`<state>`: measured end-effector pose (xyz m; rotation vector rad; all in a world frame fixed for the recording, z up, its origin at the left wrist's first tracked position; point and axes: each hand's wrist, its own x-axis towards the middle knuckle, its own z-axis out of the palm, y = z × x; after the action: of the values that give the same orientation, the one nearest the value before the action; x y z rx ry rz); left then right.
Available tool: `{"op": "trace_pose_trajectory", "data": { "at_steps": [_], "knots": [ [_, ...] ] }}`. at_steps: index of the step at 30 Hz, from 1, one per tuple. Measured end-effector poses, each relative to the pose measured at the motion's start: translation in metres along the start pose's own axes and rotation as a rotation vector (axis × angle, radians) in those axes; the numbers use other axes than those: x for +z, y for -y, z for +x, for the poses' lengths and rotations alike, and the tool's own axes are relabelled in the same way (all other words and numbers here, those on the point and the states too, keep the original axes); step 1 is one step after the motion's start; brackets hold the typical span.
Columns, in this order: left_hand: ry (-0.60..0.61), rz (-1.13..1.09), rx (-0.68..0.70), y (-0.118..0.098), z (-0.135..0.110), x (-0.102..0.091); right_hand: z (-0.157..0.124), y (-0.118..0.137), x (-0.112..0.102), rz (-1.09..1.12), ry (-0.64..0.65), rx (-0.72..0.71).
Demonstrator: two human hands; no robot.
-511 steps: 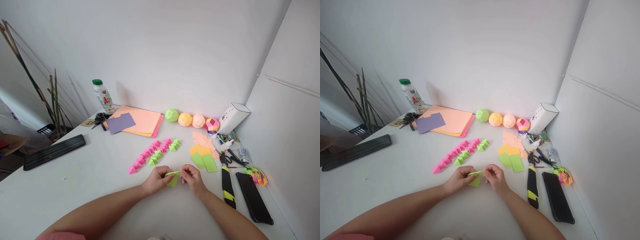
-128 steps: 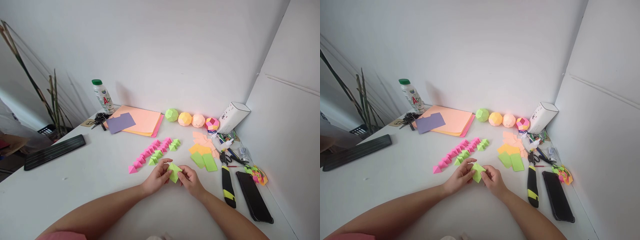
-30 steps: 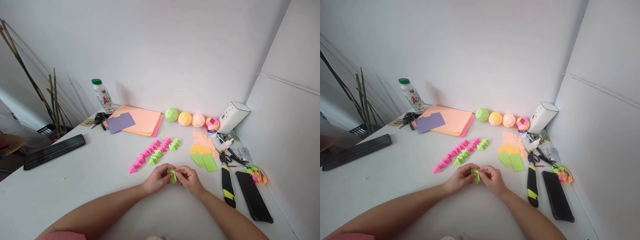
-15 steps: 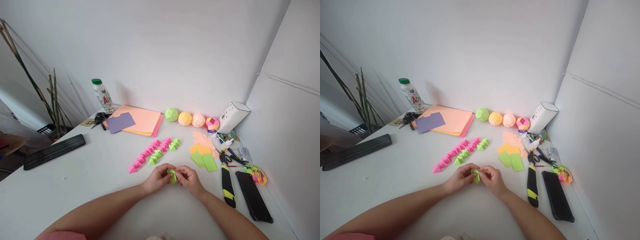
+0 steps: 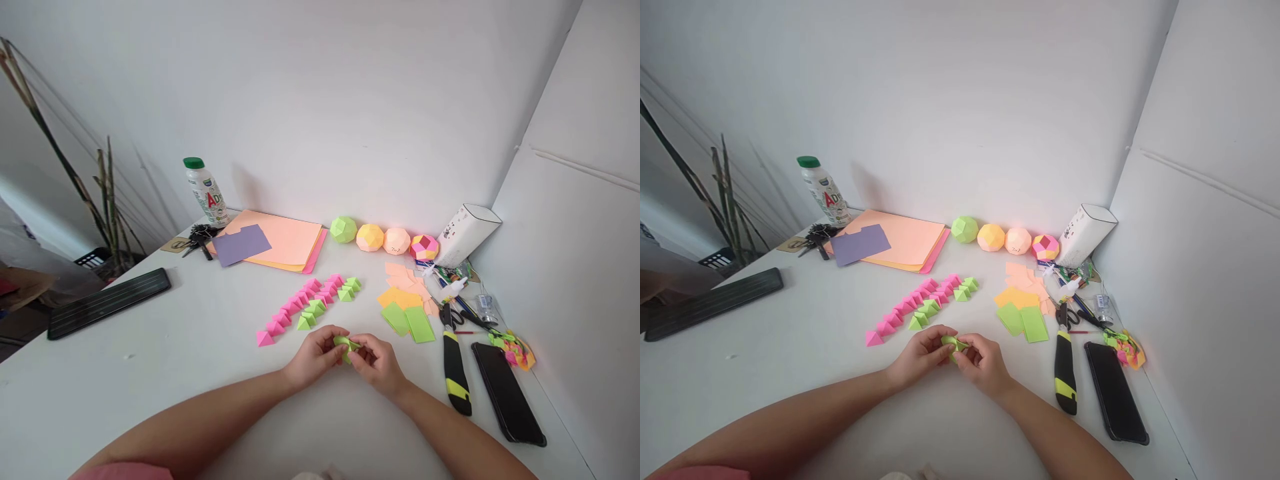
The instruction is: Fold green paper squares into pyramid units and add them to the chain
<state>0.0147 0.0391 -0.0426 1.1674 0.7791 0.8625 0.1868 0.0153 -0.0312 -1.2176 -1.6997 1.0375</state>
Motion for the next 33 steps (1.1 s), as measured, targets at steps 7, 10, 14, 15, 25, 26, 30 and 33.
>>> {"op": "trace_pose_trajectory", "data": {
  "at_steps": [7, 10, 14, 15, 25, 26, 30, 33],
  "knots": [
    [0.004, -0.016, -0.004, -0.0006, 0.0007, -0.0008, 0.0006, 0.0021, -0.0001, -0.094, -0.031, -0.078],
    [0.021, -0.014, 0.016, -0.0011, 0.0005, -0.0001, 0.0018, 0.0002, -0.0023, -0.004, -0.017, -0.02],
    [0.026, 0.003, 0.018, -0.0025, -0.0001, 0.0005, 0.0031, -0.0044, -0.0045, 0.123, -0.006, 0.088],
    [0.028, 0.004, 0.019, -0.0031, -0.0003, 0.0006, 0.0033, -0.0054, -0.0047, 0.137, -0.005, 0.097],
    [0.057, 0.008, 0.033, -0.008, -0.0011, 0.0017, 0.0042, -0.0035, -0.0055, 0.127, 0.0, 0.101],
    [0.058, 0.01, 0.034, -0.008, -0.001, 0.0017, 0.0043, -0.0026, -0.0054, 0.125, 0.0, 0.102],
    [0.064, 0.008, 0.037, -0.0064, -0.0004, 0.0013, 0.0042, -0.0023, -0.0041, 0.116, -0.015, 0.103],
    [0.063, 0.02, 0.033, -0.0033, -0.0001, 0.001, 0.0036, -0.0039, -0.0025, 0.097, -0.024, 0.081]
  ]
}}
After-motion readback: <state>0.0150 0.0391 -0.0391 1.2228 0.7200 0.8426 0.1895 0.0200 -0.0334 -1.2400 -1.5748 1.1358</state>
